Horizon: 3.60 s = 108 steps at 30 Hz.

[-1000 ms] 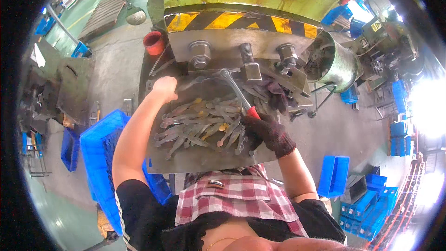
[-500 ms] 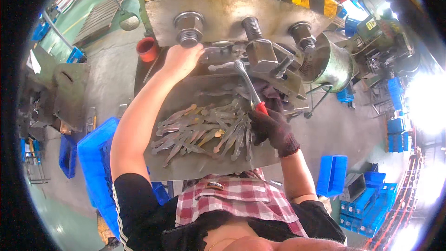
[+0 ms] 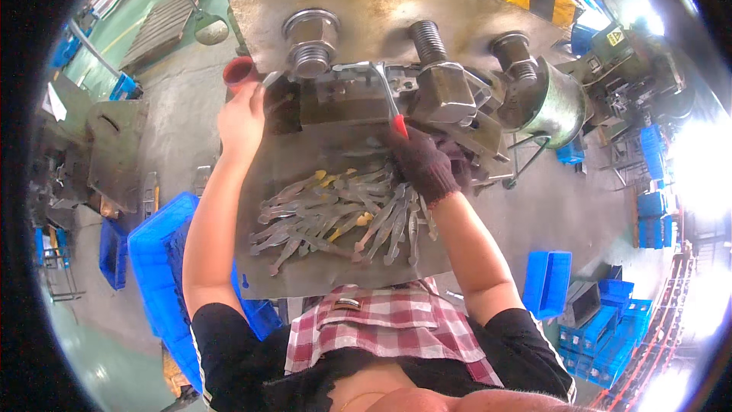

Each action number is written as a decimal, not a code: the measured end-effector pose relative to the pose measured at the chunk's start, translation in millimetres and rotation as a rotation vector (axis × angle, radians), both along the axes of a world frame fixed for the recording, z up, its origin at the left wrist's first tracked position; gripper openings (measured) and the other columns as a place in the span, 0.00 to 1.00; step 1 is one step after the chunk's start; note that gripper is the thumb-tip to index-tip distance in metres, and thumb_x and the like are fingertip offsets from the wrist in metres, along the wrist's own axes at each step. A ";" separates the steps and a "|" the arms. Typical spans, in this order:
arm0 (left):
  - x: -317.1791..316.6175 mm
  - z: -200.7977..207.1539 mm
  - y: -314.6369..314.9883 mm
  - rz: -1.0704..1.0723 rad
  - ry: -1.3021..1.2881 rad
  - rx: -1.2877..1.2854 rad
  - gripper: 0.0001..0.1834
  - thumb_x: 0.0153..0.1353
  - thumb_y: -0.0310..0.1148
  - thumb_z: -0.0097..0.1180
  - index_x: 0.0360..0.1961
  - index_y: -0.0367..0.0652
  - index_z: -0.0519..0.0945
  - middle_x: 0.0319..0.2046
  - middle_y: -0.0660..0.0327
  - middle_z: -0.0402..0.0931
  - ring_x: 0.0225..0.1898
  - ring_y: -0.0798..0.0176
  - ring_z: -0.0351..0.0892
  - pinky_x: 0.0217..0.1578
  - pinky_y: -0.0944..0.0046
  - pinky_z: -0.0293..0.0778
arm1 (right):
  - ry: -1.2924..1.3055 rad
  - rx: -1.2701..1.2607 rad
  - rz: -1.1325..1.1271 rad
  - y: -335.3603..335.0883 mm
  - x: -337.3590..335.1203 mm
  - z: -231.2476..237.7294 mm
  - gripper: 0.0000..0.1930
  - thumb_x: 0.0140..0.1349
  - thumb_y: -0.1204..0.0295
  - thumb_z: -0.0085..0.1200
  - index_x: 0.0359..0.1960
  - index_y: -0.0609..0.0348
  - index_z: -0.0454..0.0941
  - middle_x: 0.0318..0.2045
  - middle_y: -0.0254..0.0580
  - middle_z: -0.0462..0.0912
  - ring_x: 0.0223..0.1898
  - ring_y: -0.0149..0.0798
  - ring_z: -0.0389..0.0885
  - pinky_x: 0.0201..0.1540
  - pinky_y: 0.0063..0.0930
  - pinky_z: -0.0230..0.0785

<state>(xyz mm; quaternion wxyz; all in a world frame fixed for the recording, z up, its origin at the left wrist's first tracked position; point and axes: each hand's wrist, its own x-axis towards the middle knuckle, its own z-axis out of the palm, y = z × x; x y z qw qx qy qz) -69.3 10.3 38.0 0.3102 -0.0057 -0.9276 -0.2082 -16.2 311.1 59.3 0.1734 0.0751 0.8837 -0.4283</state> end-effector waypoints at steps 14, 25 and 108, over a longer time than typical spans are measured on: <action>66.5 -22.0 3.6 -0.050 -0.136 0.293 0.11 0.64 0.37 0.52 0.39 0.41 0.80 0.28 0.46 0.79 0.29 0.47 0.80 0.32 0.58 0.72 | -0.049 0.149 -0.072 -3.3 1.9 -0.5 0.30 0.54 0.41 0.51 0.45 0.54 0.80 0.37 0.46 0.83 0.39 0.46 0.82 0.45 0.38 0.69; 48.9 -36.9 30.6 -0.410 -0.567 0.728 0.15 0.66 0.37 0.52 0.35 0.33 0.79 0.17 0.67 0.69 0.20 0.73 0.64 0.23 0.69 0.62 | -0.319 -0.509 0.080 24.1 81.5 1.2 0.24 0.61 0.52 0.55 0.49 0.59 0.76 0.23 0.30 0.74 0.21 0.25 0.70 0.25 0.24 0.65; 77.2 -56.8 68.6 -0.779 -0.400 0.023 0.20 0.55 0.40 0.62 0.48 0.44 0.77 0.36 0.57 0.76 0.40 0.55 0.76 0.43 0.58 0.73 | -0.182 -0.374 -0.178 47.7 89.7 -0.7 0.17 0.56 0.56 0.61 0.31 0.60 0.79 0.21 0.32 0.76 0.19 0.26 0.72 0.21 0.24 0.65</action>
